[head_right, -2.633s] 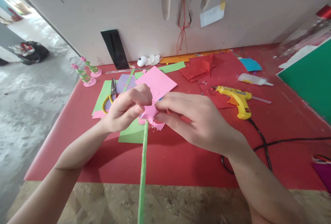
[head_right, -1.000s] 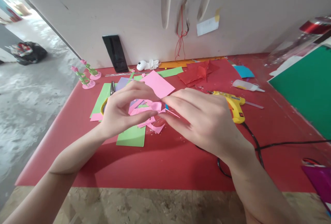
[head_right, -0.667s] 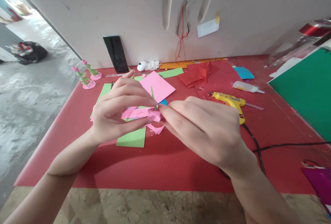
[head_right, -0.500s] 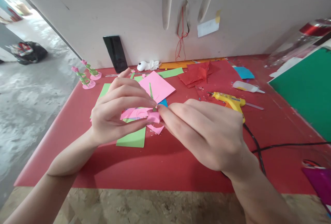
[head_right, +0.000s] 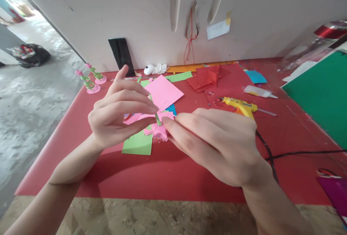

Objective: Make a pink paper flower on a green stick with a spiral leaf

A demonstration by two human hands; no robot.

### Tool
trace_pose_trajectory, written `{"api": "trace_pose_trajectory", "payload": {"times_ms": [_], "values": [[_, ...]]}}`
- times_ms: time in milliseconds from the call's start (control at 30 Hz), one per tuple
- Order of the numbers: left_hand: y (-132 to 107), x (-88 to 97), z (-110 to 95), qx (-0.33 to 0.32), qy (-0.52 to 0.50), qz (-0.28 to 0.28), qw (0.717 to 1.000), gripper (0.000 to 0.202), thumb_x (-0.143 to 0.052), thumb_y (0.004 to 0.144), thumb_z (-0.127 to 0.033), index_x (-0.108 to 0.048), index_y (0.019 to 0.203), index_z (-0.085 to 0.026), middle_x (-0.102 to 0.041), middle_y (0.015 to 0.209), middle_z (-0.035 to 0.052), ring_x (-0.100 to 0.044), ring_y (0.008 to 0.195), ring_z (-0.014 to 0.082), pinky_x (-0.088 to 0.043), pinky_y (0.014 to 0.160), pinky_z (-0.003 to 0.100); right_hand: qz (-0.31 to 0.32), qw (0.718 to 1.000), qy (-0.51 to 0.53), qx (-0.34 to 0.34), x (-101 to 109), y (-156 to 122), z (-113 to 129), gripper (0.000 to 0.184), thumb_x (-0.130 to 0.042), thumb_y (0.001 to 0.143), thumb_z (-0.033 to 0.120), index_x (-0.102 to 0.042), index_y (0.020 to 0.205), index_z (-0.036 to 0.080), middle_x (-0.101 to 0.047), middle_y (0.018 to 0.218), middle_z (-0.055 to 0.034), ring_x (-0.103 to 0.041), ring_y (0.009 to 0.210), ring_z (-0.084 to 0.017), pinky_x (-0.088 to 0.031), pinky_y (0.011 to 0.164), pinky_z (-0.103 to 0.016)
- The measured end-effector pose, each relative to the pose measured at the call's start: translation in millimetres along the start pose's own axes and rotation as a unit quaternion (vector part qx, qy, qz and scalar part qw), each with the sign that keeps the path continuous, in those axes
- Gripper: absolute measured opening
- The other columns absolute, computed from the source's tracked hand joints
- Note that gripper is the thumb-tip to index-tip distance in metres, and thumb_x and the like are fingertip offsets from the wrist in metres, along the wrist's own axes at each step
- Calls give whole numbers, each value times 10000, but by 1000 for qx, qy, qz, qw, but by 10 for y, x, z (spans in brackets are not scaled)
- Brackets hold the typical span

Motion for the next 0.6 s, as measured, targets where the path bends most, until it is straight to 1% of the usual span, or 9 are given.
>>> {"api": "trace_pose_trajectory", "payload": {"times_ms": [67, 100, 167, 267, 333, 400, 467, 533, 600], "values": [[2, 25, -19, -15, -3, -10, 1000, 65, -612, 872, -343, -648, 818, -337, -655, 728, -72, -631, 822, 141, -225, 1207, 552, -16, 997, -28, 66, 25, 5, 131, 99, -611, 861, 112, -658, 894, 193, -734, 804, -32, -625, 605, -117, -492, 565, -287], [3, 44, -45, -28, -1, -19, 999, 75, -615, 872, -319, -647, 808, -341, -653, 721, -79, -629, 811, 134, -230, 1206, 553, -19, 996, -37, 80, 28, 11, 160, 107, -617, 854, 99, -655, 881, 195, -731, 790, -32, -619, 591, -117, -488, 550, -288], [6, 65, -83, -45, 8, -30, 999, 75, -620, 867, -296, -649, 814, -341, -656, 727, -80, -630, 806, 132, -261, 1193, 554, -23, 996, -41, 78, 29, 24, 158, 137, -625, 845, 85, -648, 860, 219, -725, 772, -11, -603, 559, -109, -479, 527, -282], [20, 25, -42, -20, 22, -14, 999, 58, -618, 866, -347, -659, 832, -322, -662, 742, -58, -639, 831, 153, -291, 1172, 570, -19, 997, -33, 70, 2, -3, 132, 135, -593, 870, 92, -650, 896, 212, -727, 801, -17, -592, 565, -101, -477, 537, -279], [21, 5, -4, -3, 21, -5, 1000, 100, -600, 876, -370, -663, 817, -319, -664, 735, -55, -646, 838, 161, -263, 1179, 585, -13, 998, -24, 58, -25, -34, 89, 138, -534, 914, 131, -651, 948, 197, -726, 834, -30, -600, 597, -106, -486, 557, -284], [15, 14, 16, 2, 18, -6, 1000, 129, -580, 888, -371, -661, 798, -329, -666, 719, -65, -650, 821, 158, -223, 1194, 593, -20, 998, -17, 55, -23, -49, 67, 183, -473, 943, 145, -638, 998, 200, -718, 830, -27, -609, 616, -111, -493, 560, -282], [8, 33, 29, 3, 24, -10, 1000, 139, -565, 893, -371, -659, 795, -342, -672, 710, -74, -649, 790, 153, -221, 1199, 589, -23, 998, -7, 58, -15, -30, 66, 169, -507, 926, 149, -611, 1046, 207, -711, 835, -24, -629, 663, -117, -502, 562, -267], [8, 74, 1, -14, 38, -23, 999, 133, -568, 890, -339, -653, 787, -348, -680, 710, -83, -645, 759, 144, -259, 1191, 577, -13, 999, 28, 18, -19, 22, -3, 217, -613, 873, 189, -588, 1088, 202, -699, 878, -32, -637, 722, -115, -522, 594, -240], [0, 156, -107, -66, 75, -67, 993, 150, -597, 866, -250, -645, 755, -339, -686, 705, -98, -636, 721, 128, -312, 1169, 562, 20, 991, 109, -69, -80, 59, -149, 317, -686, 823, 272, -578, 1112, 201, -664, 896, -28, -610, 695, -97, -531, 578, -206]]}}
Point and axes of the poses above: each hand's wrist, its own y-axis towards the middle knuckle, its own x-axis out of the back of the hand, z = x × y, the point moved 10 cm from there along y, towards the middle knuckle
